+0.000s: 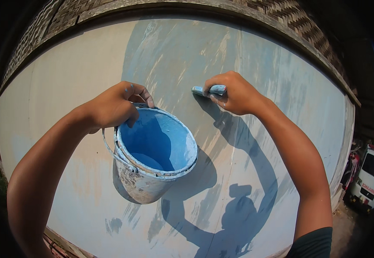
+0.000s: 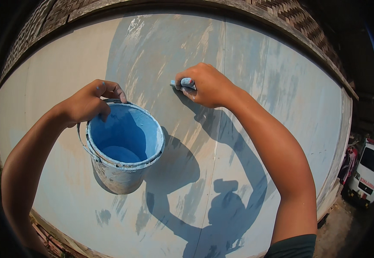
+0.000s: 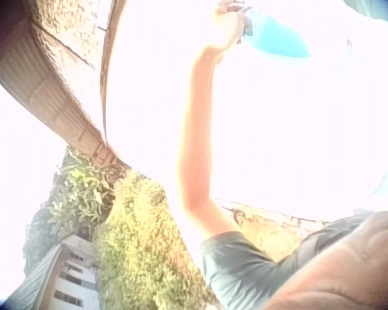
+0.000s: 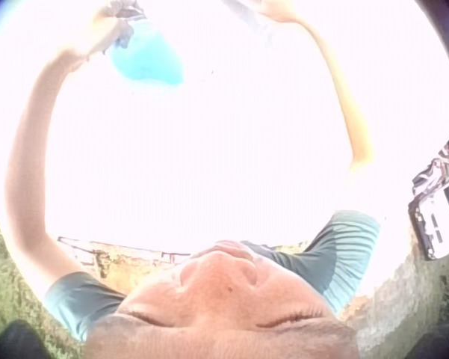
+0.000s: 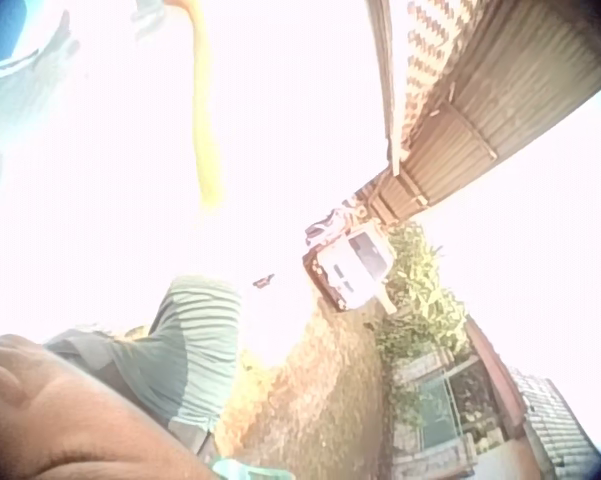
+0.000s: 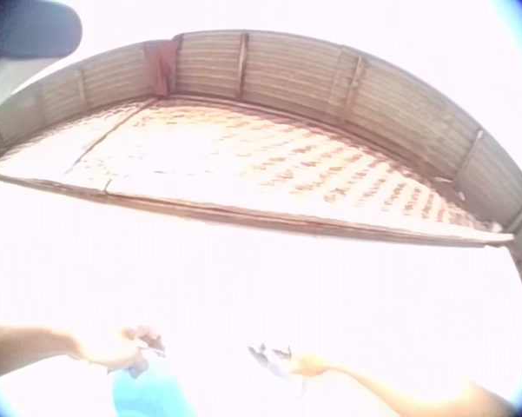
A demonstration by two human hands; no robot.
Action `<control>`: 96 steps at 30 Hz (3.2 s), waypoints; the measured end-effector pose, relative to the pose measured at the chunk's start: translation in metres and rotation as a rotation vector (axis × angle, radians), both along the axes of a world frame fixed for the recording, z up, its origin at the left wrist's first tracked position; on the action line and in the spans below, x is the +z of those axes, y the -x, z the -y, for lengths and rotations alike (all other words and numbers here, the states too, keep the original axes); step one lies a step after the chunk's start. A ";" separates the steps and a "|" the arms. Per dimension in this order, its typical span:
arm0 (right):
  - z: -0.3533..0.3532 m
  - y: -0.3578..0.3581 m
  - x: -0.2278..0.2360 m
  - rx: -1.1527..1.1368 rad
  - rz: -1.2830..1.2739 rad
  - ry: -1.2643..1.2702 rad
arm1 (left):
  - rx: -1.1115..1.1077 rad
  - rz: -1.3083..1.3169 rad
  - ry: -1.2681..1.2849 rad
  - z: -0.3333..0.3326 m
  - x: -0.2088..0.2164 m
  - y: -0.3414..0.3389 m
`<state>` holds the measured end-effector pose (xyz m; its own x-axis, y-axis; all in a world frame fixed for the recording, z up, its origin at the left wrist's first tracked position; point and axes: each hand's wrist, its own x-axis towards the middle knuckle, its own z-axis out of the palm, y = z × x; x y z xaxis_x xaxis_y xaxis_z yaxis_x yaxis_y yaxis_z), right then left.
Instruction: The person paints an exterior wall with light blue paint using a brush, dipping it into a small bucket of paint and applying it to the wall.
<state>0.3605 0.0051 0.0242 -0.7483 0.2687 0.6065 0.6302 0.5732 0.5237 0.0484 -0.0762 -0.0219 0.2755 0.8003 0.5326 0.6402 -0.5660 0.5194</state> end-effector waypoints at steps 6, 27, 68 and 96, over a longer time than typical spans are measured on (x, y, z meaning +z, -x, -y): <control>-0.034 -0.050 0.111 0.181 -0.439 -0.569 | -0.002 -0.016 -0.055 -0.006 0.018 -0.013; -0.013 0.035 -0.014 0.241 -0.037 -0.055 | 0.170 0.158 -0.043 0.013 -0.012 0.040; -0.075 0.146 -0.238 0.256 0.369 -0.333 | 0.437 0.367 -0.458 0.068 -0.142 0.101; 0.082 0.010 -0.358 0.792 -0.715 0.489 | 0.274 0.572 -0.487 0.041 -0.360 -0.016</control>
